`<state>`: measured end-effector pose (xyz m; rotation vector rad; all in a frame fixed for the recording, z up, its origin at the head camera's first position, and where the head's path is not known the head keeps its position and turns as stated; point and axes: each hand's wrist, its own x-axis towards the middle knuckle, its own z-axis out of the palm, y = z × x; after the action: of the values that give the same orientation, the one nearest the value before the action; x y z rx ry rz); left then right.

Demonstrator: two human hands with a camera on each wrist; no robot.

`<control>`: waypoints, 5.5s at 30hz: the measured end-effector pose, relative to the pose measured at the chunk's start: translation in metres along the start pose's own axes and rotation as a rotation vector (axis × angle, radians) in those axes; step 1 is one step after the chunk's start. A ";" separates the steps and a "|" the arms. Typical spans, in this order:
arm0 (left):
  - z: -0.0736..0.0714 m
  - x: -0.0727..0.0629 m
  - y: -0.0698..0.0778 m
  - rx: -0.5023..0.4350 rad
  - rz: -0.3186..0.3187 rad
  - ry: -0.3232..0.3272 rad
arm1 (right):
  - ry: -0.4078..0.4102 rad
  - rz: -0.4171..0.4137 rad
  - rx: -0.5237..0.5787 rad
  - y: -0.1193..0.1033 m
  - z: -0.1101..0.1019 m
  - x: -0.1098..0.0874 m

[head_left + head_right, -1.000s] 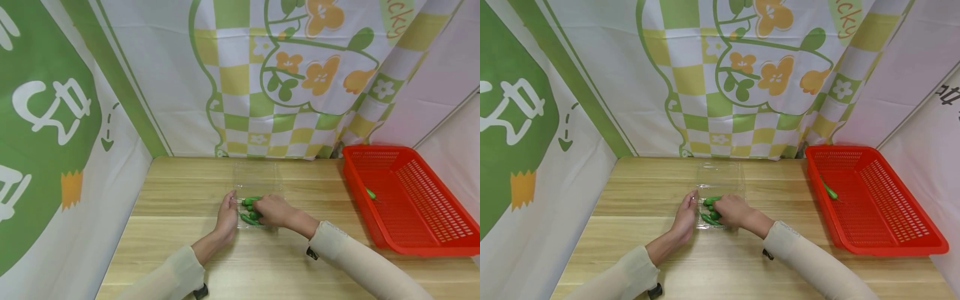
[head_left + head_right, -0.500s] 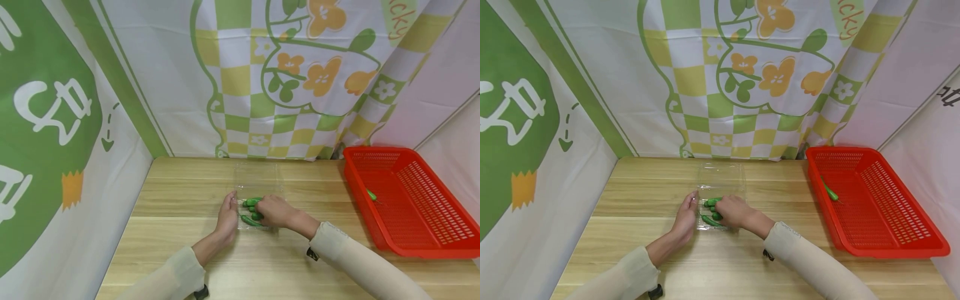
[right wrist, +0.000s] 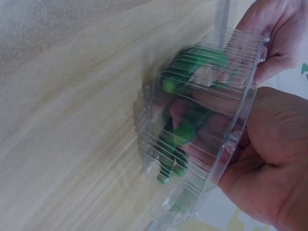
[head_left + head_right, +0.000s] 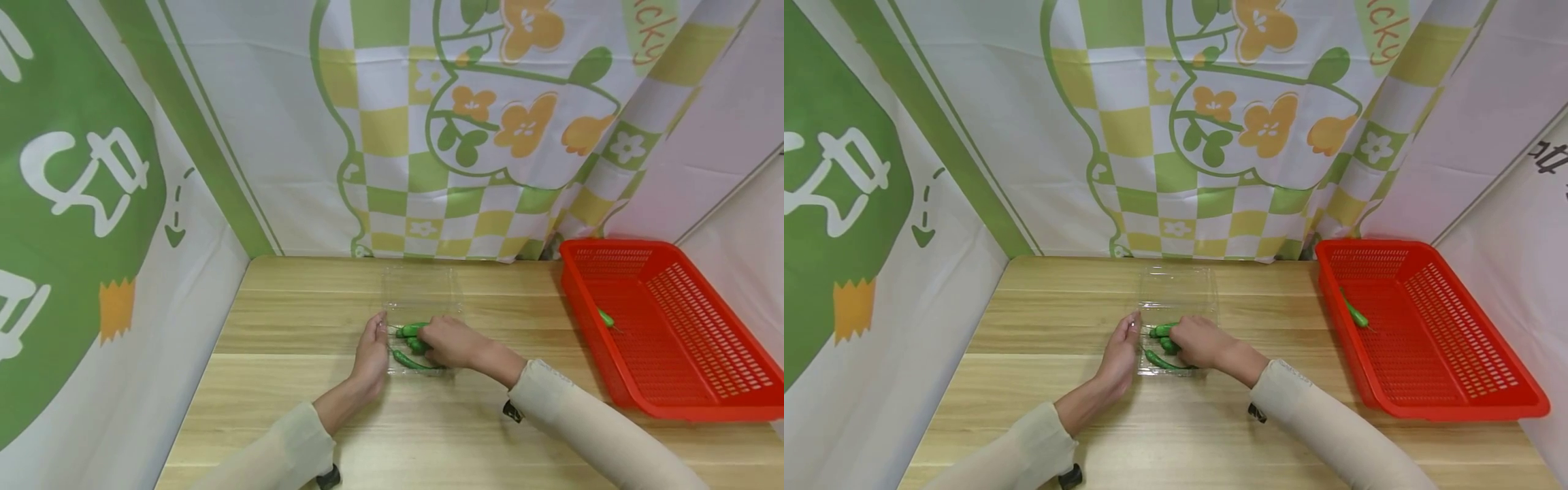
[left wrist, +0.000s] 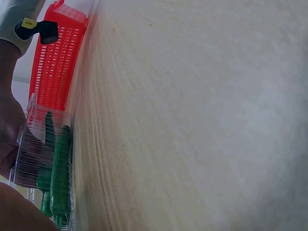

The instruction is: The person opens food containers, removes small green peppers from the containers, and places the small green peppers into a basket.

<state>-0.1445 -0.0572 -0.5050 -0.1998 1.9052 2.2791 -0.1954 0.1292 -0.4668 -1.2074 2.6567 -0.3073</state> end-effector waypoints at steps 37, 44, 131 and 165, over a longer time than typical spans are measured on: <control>0.000 0.000 -0.001 -0.004 0.002 0.012 | 0.172 -0.052 -0.070 -0.001 -0.032 -0.019; 0.001 0.000 -0.001 -0.010 0.003 0.012 | 0.178 -0.055 -0.030 0.001 -0.036 -0.023; 0.000 -0.002 -0.001 -0.001 0.006 0.007 | 0.365 0.340 -0.167 0.147 -0.160 -0.136; 0.000 -0.001 -0.002 -0.024 0.014 0.009 | 0.197 0.630 -0.082 0.238 -0.137 -0.207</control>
<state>-0.1431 -0.0570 -0.5065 -0.2017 1.8898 2.3153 -0.2696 0.4529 -0.3796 -0.3169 3.0652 -0.2151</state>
